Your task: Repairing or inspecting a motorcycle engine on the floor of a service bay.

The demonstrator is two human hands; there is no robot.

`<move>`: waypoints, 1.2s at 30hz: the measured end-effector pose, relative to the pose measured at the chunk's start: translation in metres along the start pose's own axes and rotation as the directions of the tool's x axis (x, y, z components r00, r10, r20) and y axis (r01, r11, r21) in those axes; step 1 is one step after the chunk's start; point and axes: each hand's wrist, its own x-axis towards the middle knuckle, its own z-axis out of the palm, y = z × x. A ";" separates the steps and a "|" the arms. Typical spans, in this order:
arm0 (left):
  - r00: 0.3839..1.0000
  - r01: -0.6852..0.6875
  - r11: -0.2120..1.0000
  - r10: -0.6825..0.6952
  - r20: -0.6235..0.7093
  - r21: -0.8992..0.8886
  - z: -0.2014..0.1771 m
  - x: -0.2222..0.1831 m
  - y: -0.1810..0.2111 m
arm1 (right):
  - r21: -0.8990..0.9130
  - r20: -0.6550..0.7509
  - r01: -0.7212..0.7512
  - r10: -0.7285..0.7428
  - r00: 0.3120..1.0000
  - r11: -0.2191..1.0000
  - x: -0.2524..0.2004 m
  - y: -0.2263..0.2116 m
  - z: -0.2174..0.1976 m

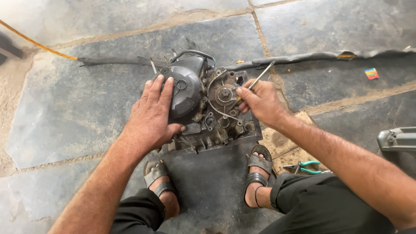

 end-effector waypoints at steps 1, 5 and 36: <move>1.000 0.000 1.000 0.000 -0.006 0.001 -0.001 0.000 0.000 | 0.000 -0.002 0.005 -0.005 1.000 1.000 0.002 0.000 -0.001; 1.000 -0.019 1.000 0.019 0.015 -0.001 0.001 0.001 0.000 | 0.009 -0.033 0.034 -0.033 0.999 0.999 -0.003 0.007 -0.001; 1.000 -0.025 1.000 0.025 -0.007 -0.008 0.000 0.000 0.001 | -0.071 0.056 0.207 -0.203 0.978 0.976 0.001 0.011 0.005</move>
